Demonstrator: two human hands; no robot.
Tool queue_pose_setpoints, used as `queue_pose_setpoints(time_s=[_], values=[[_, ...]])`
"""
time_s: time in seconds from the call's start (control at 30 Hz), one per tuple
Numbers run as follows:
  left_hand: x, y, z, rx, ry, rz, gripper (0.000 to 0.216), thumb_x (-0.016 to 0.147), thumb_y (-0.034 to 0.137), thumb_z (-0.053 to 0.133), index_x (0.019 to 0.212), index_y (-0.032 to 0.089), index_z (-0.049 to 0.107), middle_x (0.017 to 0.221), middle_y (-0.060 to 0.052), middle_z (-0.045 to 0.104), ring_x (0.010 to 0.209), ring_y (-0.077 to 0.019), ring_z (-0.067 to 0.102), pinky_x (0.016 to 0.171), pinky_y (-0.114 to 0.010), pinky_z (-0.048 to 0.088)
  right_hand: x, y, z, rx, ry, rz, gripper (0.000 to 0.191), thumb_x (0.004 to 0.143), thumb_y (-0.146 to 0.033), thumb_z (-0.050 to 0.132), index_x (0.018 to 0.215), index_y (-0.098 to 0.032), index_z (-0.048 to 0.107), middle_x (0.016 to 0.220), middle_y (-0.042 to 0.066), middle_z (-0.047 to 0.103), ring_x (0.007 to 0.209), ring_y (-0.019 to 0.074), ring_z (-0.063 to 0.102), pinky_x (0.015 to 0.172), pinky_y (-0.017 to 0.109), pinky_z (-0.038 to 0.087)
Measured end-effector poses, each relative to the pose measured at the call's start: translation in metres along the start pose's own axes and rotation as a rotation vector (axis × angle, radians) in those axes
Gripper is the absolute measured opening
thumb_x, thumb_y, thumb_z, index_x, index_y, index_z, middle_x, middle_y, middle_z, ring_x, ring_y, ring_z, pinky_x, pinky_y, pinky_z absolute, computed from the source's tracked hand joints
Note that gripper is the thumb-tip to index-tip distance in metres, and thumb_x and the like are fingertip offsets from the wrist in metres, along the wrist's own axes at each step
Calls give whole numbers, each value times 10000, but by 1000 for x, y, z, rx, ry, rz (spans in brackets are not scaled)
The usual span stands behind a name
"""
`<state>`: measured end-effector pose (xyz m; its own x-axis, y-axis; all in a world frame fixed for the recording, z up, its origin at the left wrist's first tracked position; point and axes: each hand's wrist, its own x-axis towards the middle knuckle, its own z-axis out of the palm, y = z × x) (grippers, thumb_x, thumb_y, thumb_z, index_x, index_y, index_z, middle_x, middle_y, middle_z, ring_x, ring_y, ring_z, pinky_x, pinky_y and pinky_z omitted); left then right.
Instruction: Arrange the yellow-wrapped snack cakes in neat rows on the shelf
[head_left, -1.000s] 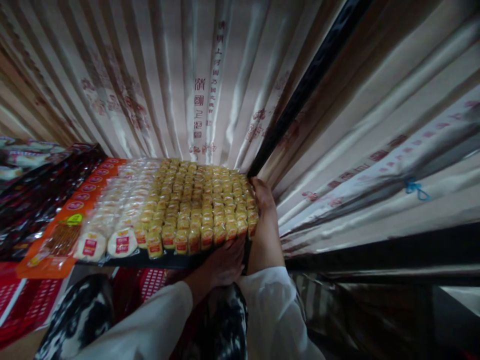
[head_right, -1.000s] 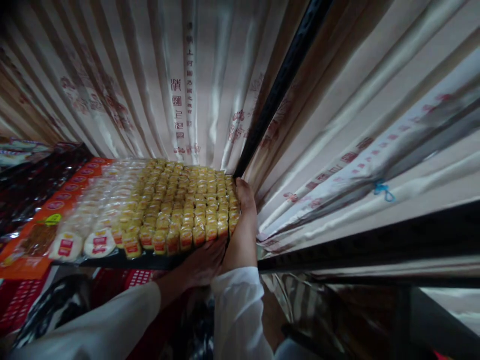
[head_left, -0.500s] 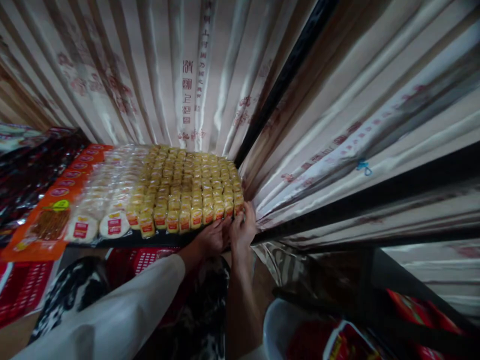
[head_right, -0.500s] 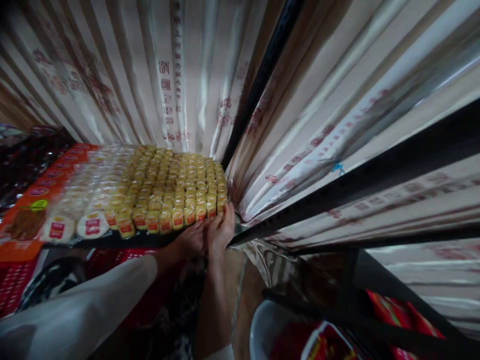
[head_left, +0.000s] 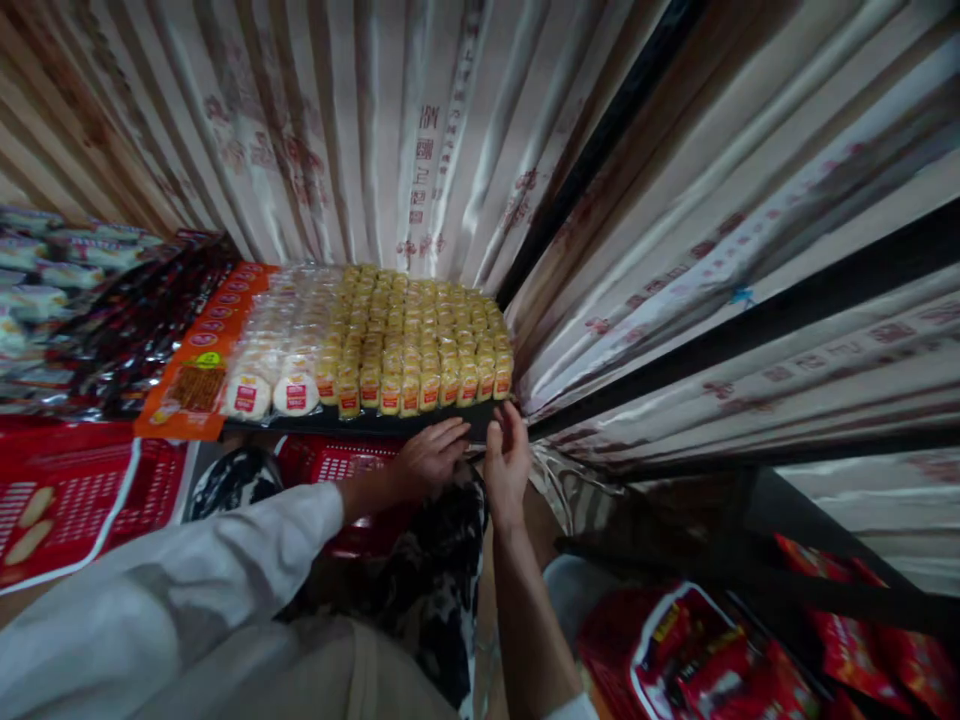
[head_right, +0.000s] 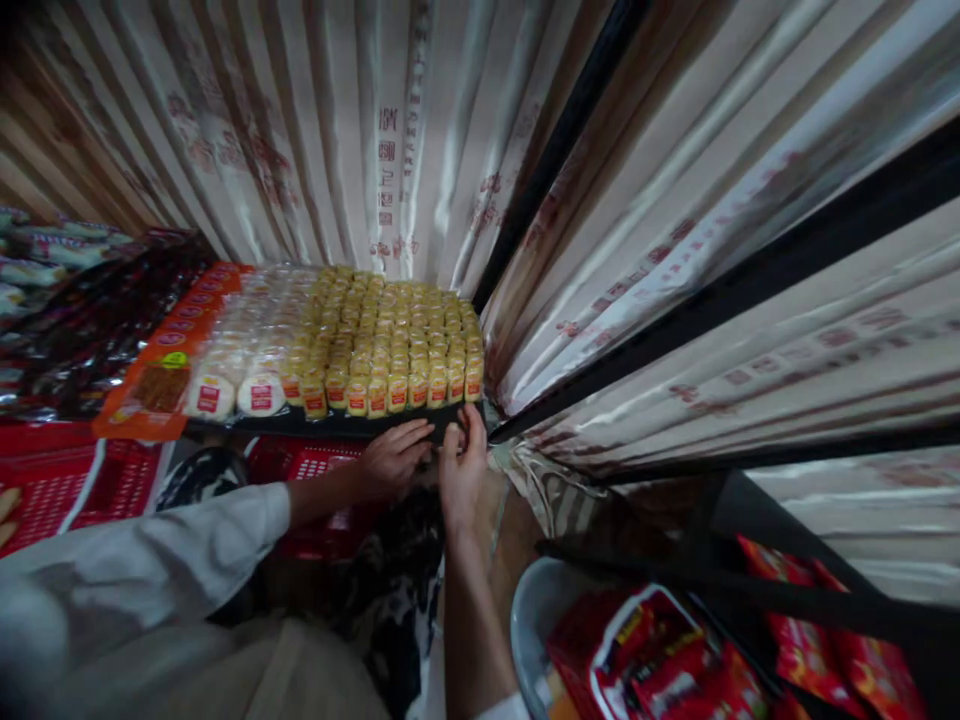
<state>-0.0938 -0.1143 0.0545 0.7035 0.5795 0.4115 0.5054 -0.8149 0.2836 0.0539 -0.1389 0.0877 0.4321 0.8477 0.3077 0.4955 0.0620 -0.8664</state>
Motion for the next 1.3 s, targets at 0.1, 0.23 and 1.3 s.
queue_pose_setpoints(time_s=[0.1,0.23,1.3], values=[[-56,-6,-24,-66,9,-95,368,861,120,385,1192,143,545,1399,-125,414,1328,-226,314,1043,-417,392,-31,1,14,-2,-138,97,452,866,-353,411,1274,-172,483,1168,125,602,1034,214,596,884,384,492],[-103,-35,-49,30,69,-338,372,823,82,392,1139,142,578,1328,-139,460,1264,-257,376,1016,-444,424,-52,-6,51,-97,-255,-105,394,848,-239,388,1189,-173,573,1156,126,600,1063,223,567,954,411,453],[-107,-74,-70,73,153,-502,519,759,33,397,1275,83,437,1307,-179,436,1278,-256,376,1041,-407,377,-49,-36,135,-388,-353,-329,612,732,9,370,1320,-119,483,1221,157,497,1169,228,457,1032,388,388]])
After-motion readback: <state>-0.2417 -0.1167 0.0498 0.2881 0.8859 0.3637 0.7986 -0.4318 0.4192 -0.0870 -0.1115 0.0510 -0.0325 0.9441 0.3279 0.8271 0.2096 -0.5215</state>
